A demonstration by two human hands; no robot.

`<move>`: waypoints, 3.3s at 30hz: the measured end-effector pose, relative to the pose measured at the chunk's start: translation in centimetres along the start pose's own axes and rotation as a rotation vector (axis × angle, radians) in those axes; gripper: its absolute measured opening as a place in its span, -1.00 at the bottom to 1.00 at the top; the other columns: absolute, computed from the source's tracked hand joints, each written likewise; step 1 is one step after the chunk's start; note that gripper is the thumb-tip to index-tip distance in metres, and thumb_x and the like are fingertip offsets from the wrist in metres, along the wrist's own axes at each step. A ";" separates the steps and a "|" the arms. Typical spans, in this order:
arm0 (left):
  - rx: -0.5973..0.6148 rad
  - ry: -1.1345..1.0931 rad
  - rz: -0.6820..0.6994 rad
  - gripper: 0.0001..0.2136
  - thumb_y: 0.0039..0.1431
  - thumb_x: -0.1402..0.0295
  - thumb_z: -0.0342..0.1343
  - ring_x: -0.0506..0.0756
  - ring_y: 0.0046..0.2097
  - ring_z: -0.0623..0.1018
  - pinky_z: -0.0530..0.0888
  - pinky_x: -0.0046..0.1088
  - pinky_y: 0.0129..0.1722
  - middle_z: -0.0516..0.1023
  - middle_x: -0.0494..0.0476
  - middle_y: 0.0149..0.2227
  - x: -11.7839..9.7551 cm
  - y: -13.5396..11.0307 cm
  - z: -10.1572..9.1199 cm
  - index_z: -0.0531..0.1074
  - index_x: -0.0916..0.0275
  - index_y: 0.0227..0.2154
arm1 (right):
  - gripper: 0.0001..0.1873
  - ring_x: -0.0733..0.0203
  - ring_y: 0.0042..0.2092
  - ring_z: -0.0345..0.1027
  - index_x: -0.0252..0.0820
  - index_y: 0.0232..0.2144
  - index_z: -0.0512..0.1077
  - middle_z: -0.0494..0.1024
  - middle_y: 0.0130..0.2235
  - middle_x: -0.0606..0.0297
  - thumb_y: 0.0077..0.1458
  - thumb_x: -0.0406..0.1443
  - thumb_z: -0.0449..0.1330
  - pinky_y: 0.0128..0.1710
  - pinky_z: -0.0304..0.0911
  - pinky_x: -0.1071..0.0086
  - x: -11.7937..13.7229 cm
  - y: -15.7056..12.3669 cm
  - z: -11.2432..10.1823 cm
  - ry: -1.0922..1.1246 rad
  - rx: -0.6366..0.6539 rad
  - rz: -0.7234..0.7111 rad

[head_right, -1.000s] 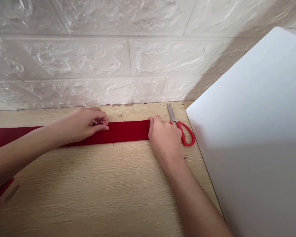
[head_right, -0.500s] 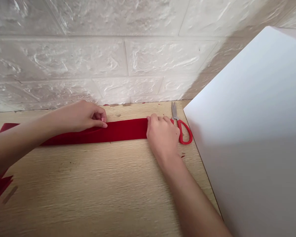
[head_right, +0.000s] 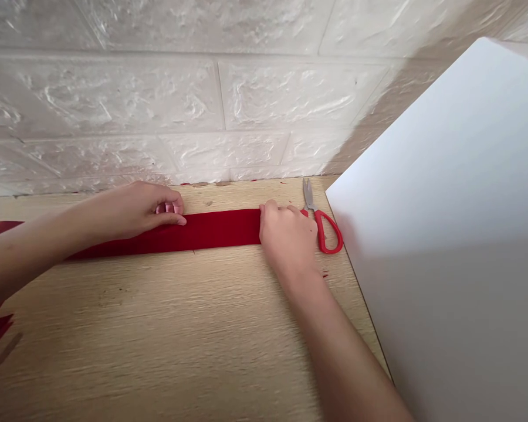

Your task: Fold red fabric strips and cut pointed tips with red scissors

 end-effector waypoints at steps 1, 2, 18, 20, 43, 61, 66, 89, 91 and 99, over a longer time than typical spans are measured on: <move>-0.005 -0.014 0.011 -0.72 0.21 0.09 0.08 0.13 -0.33 0.53 0.34 -0.37 -0.33 0.64 0.16 -0.29 0.2 -0.1 0.0 0.57 0.16 -0.28 | -0.53 0.03 -0.23 0.57 -0.25 -0.22 0.53 0.67 -0.28 -0.03 0.47 -0.26 -0.16 -0.44 -0.13 0.29 0.0 0.0 0.0 -0.003 0.009 0.001; -0.009 -0.034 0.020 -0.72 0.21 0.10 0.07 0.13 -0.31 0.54 0.35 -0.37 -0.32 0.64 0.16 -0.27 0.4 -0.2 0.0 0.56 0.16 -0.26 | -0.53 0.02 -0.23 0.57 -0.25 -0.21 0.53 0.67 -0.28 -0.02 0.47 -0.25 -0.16 -0.44 -0.13 0.29 0.0 0.1 0.0 -0.006 0.017 0.003; -0.326 -0.081 0.305 -0.67 0.42 0.15 -0.07 0.10 -0.13 0.59 0.44 -0.40 -0.12 0.64 0.16 -0.13 2.9 -1.8 2.1 0.57 0.17 -0.19 | -0.54 0.02 -0.22 0.57 -0.23 -0.16 0.53 0.67 -0.24 0.00 0.46 -0.21 -0.15 -0.46 -0.20 0.29 0.0 0.5 0.1 0.004 0.094 0.046; -0.333 -0.124 0.305 -0.69 0.41 0.16 -0.03 0.09 -0.16 0.58 0.44 -0.42 -0.16 0.64 0.15 -0.15 3.1 -1.8 2.1 0.57 0.17 -0.19 | -0.54 0.02 -0.21 0.57 -0.22 -0.16 0.53 0.67 -0.23 0.01 0.46 -0.21 -0.15 -0.46 -0.21 0.29 0.0 0.5 0.1 0.004 0.098 0.053; -0.388 0.312 0.543 -0.15 0.42 -0.15 -0.23 0.39 0.50 0.07 0.08 -0.02 0.49 0.07 0.54 0.46 -14.3 -4.7 7.0 0.07 0.57 0.41 | -0.56 0.06 -0.28 0.55 -0.16 -0.12 0.50 0.68 -0.29 0.08 0.49 -0.17 -0.16 -0.44 -0.13 0.31 -0.6 0.6 0.7 0.062 0.102 0.013; -0.231 0.167 0.054 -0.20 0.42 -0.13 -0.54 0.22 0.55 -0.17 -0.07 -0.06 0.53 -0.21 0.26 0.54 -3.7 -4.1 6.8 -0.16 0.34 0.50 | -0.54 -0.05 -0.20 0.60 -0.20 -0.09 0.50 0.69 -0.22 0.01 0.47 -0.21 -0.19 -0.45 -0.16 0.28 -1.0 0.7 0.6 0.049 0.105 0.015; -0.222 0.157 -0.054 -0.20 0.41 -0.12 -0.56 0.19 0.55 -0.17 -0.09 -0.09 0.53 -0.22 0.17 0.55 0.6 -6.0 6.1 -0.15 0.36 0.50 | -0.54 -0.06 -0.20 0.57 -0.21 -0.09 0.50 0.68 -0.20 -0.02 0.47 -0.21 -0.19 -0.43 -0.16 0.28 -0.7 0.6 0.3 0.043 0.126 0.028; -0.302 0.058 -0.502 -0.20 0.41 -0.11 -0.44 0.33 0.55 -0.20 0.00 0.10 0.48 -0.31 0.36 0.55 12.8 -13.1 4.5 -0.16 0.37 0.50 | -0.48 -0.04 -0.25 0.50 -0.19 -0.13 0.55 0.66 -0.24 0.01 0.45 -0.15 -0.19 -0.43 -0.10 0.28 -1.1 1.2 0.2 0.035 0.196 -0.019; -0.294 0.051 -0.510 -0.21 0.43 -0.10 -0.42 0.36 0.55 -0.20 0.01 0.16 0.46 -0.30 0.42 0.54 12.2 -13.1 4.4 -0.17 0.40 0.49 | -0.48 -0.05 -0.26 0.50 -0.19 -0.13 0.55 0.66 -0.25 0.01 0.44 -0.16 -0.19 -0.43 -0.10 0.28 -1.1 1.1 0.1 0.034 0.203 -0.006; -0.544 -0.156 -0.687 -0.32 0.42 -0.01 -0.26 0.32 0.34 0.40 0.33 -0.04 0.36 0.34 0.47 0.33 12.2 -13.7 2.1 0.09 0.43 0.38 | -0.48 -0.06 -0.26 0.50 -0.19 -0.10 0.54 0.66 -0.25 0.01 0.44 -0.16 -0.20 -0.45 -0.13 0.28 -1.0 1.1 0.3 0.038 0.178 0.002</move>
Point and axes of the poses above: each hand's wrist, its own y-axis towards the middle knuckle, its own z-axis out of the palm, x = y × z, the point moved 4 cm from there along y, towards the middle knuckle
